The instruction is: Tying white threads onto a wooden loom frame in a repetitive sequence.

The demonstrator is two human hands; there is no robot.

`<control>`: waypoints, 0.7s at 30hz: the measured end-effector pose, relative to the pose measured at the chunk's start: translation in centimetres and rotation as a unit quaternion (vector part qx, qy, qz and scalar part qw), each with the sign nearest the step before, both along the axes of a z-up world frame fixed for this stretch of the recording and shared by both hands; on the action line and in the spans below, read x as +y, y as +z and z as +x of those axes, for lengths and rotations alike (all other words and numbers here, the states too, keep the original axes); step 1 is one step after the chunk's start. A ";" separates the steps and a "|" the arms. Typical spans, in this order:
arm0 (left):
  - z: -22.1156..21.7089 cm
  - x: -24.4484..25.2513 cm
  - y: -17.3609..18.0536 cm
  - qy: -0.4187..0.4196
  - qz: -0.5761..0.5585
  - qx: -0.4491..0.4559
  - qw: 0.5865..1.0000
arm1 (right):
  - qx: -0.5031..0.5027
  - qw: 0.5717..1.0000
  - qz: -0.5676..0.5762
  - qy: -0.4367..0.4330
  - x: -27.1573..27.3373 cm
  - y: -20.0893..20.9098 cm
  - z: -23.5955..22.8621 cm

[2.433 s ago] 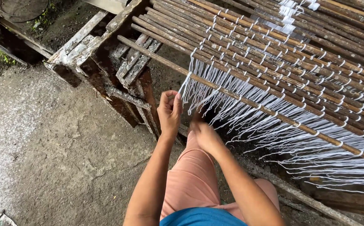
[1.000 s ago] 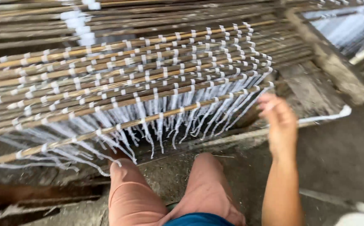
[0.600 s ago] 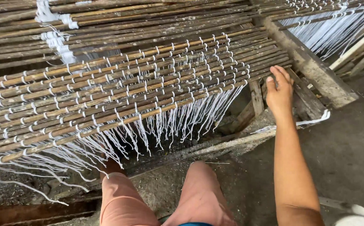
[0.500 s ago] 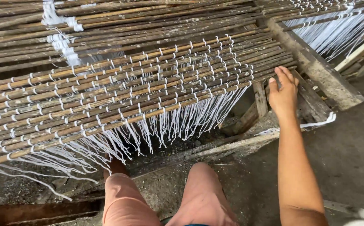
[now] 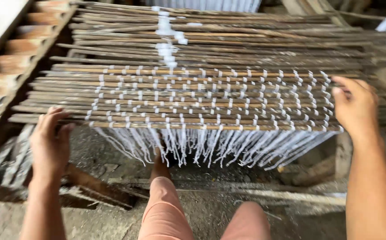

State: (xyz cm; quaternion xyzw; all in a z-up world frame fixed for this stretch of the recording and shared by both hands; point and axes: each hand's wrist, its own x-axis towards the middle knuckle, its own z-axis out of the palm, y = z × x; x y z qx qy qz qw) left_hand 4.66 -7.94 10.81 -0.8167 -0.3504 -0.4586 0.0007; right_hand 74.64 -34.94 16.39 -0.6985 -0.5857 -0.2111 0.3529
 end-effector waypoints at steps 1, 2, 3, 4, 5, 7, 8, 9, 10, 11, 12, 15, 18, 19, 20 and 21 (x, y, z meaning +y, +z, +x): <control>0.5 -1.3 0.6 0.012 0.002 -0.003 1.000 | -0.003 1.000 0.002 0.012 3.9 0.8 -0.9; 1.1 -2.5 1.1 0.010 0.005 -0.011 1.000 | 0.022 0.997 -0.038 0.063 7.8 1.6 -1.8; 2.2 -3.7 1.5 0.004 0.005 -0.020 1.000 | 0.045 0.990 -0.081 0.111 11.1 2.4 -2.7; 2.1 -4.8 0.9 0.012 0.006 -0.024 1.000 | 0.040 0.989 -0.081 0.118 13.8 3.3 -4.5; 2.2 -5.7 0.3 -0.009 0.005 -0.038 0.999 | 0.094 0.980 -0.152 0.091 16.4 4.2 -6.4; 1.7 -7.9 -1.0 -0.026 0.007 -0.055 0.998 | 0.142 0.963 -0.221 0.068 20.8 4.9 -8.3; 1.3 -9.2 -1.7 -0.021 -0.018 -0.045 0.999 | 0.147 0.944 -0.290 0.054 22.8 4.6 -8.3; 0.7 -10.6 -2.4 -0.015 -0.045 -0.034 0.998 | 0.151 0.920 -0.359 0.039 24.8 4.2 -8.4; -0.3 -11.8 -3.2 -0.011 -0.044 -0.036 0.998 | 0.149 0.920 -0.359 0.043 26.2 3.7 -7.6; -1.3 -13.0 -3.9 0.015 -0.082 -0.049 0.995 | 0.098 0.888 -0.450 0.004 27.6 3.2 -6.8; -2.3 -14.2 -4.6 0.040 -0.120 -0.063 0.990 | 0.046 0.844 -0.534 -0.037 29.0 2.7 -6.1; -1.9 -19.3 -2.6 0.205 -0.155 -0.136 0.957 | 0.031 0.853 -0.519 -0.038 28.4 3.9 -7.3; -4.2 -20.2 -3.6 0.223 -0.187 -0.154 0.944 | 0.161 0.932 -0.323 0.015 27.2 5.4 -6.7; -4.0 -20.1 -3.2 0.222 -0.191 -0.155 0.944 | 0.160 0.932 -0.326 0.013 26.2 7.2 -7.6; -3.8 -20.0 -2.8 0.249 -0.170 -0.155 0.941 | 0.165 0.945 -0.281 0.006 25.1 8.9 -8.6; -3.6 -19.9 -2.4 0.273 -0.149 -0.153 0.938 | 0.171 0.957 -0.236 -0.003 23.8 10.5 -9.5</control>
